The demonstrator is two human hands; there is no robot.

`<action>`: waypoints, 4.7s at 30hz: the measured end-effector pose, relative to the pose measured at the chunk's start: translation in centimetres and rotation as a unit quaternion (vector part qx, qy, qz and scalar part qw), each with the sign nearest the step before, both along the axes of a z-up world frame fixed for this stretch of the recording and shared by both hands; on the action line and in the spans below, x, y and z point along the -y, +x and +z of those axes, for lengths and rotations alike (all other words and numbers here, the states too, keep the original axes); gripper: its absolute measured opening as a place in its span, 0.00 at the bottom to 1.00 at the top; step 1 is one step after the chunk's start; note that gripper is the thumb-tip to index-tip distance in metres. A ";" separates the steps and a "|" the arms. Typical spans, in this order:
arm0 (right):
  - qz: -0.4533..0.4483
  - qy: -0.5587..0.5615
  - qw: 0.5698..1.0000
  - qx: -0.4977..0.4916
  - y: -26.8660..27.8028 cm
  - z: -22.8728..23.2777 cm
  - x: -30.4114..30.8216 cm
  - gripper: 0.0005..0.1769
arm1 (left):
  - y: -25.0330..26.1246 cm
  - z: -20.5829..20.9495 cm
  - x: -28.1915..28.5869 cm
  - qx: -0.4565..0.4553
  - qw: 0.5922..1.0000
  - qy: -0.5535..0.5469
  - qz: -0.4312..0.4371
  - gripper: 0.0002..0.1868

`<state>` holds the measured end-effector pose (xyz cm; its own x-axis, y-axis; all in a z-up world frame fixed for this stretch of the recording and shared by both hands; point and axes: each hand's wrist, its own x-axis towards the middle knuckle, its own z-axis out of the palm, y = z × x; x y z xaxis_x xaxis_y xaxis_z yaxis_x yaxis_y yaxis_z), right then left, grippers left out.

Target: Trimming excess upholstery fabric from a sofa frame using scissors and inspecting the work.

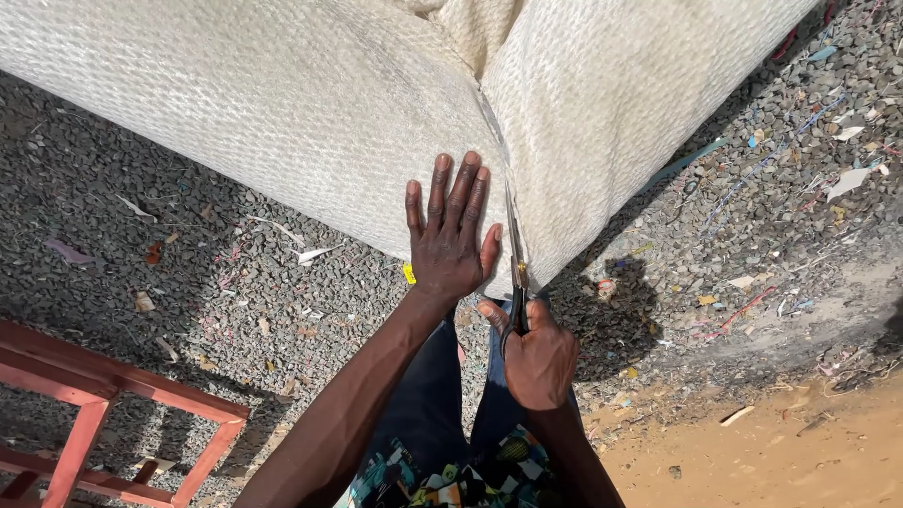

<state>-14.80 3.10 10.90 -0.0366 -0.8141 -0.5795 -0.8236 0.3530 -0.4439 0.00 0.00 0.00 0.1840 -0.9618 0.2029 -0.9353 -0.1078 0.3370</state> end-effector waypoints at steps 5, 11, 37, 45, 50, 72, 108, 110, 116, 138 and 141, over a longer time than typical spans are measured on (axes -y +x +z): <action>0.034 -0.005 0.999 -0.004 -0.1 -0.1 0.3 0.37 | 0.1 0.2 0.1 -0.004 1.000 0.003 0.004 0.32; 0.055 -0.002 0.998 0.012 -0.9 -1.8 0.5 0.39 | 0.1 -0.3 -0.1 -0.006 1.000 0.007 0.002 0.32; 0.009 0.087 0.991 0.099 -2.2 -3.0 1.8 0.28 | -0.1 -0.2 -0.3 -0.024 0.999 0.023 0.000 0.33; 0.025 0.090 0.992 0.090 -0.3 -1.0 4.8 0.24 | 0.0 -0.3 -0.3 -0.020 1.000 0.012 0.003 0.33; -0.002 0.105 0.985 0.138 -1.3 -2.4 4.3 0.28 | -0.1 -0.4 -0.3 -0.018 1.000 0.008 0.005 0.33; -0.279 0.062 0.921 0.265 -10.1 -1.8 2.0 0.17 | -3.3 8.1 3.5 -0.158 0.979 0.103 0.080 0.13; 0.296 -0.388 0.873 -0.012 -4.9 -2.4 31.1 0.45 | -1.6 3.0 4.6 0.009 0.969 0.079 0.235 0.47; 0.329 -0.437 0.837 -0.011 -3.8 -3.9 36.5 0.41 | -1.1 3.1 4.3 -0.001 0.970 0.095 0.224 0.47; 0.315 -0.563 0.764 -0.029 -2.9 -8.7 47.0 0.32 | -4.2 5.3 7.8 -0.081 0.978 0.060 0.183 0.38; 0.187 -0.450 0.865 0.122 2.2 -8.4 30.2 0.16 | -4.9 -2.6 9.0 0.026 0.991 0.115 -0.069 0.85; 0.180 -0.446 0.869 0.117 2.3 -8.6 28.5 0.17 | -5.1 -3.0 9.0 0.033 0.991 0.112 -0.068 0.85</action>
